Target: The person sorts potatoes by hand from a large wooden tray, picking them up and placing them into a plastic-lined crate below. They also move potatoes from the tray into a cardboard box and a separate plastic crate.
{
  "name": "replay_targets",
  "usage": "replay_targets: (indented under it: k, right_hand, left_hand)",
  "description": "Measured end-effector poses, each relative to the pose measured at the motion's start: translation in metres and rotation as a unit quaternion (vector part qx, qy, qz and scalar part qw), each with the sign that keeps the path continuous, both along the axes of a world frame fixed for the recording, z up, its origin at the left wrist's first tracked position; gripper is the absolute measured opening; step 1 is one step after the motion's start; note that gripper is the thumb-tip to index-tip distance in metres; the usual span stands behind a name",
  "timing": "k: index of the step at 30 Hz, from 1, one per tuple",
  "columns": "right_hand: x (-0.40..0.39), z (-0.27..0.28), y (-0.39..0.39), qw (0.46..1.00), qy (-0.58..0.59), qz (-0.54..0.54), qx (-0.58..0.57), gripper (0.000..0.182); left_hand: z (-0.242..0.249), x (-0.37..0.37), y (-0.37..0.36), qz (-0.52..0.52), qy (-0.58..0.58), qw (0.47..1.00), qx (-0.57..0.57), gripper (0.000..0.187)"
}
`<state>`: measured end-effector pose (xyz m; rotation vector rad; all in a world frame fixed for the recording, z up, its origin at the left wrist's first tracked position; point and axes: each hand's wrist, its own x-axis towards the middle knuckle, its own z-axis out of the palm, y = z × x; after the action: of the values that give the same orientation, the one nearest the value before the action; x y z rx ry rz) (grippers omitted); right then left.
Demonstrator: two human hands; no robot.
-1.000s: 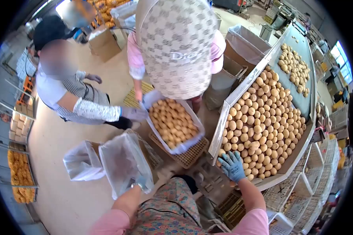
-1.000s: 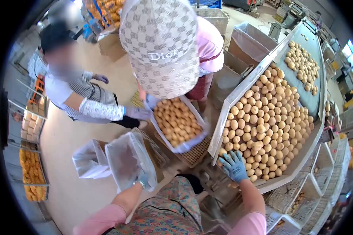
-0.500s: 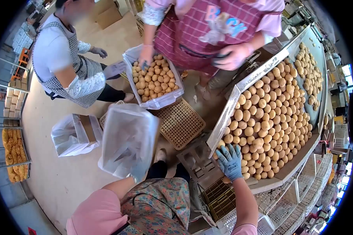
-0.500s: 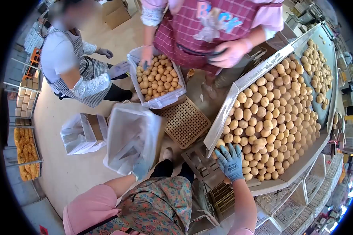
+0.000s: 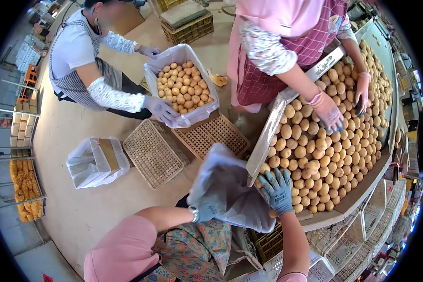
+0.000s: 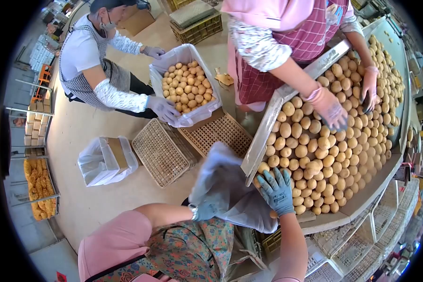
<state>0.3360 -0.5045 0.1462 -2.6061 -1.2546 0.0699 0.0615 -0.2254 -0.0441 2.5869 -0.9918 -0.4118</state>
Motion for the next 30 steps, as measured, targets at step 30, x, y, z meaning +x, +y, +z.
replay_targets:
  k: [30]
  right_hand:
    - [0.000,0.000,-0.015,0.995,-0.061,0.035,0.067,0.045]
  left_hand:
    - [0.138,-0.024,0.079,0.176,0.470,0.848,0.169,0.058]
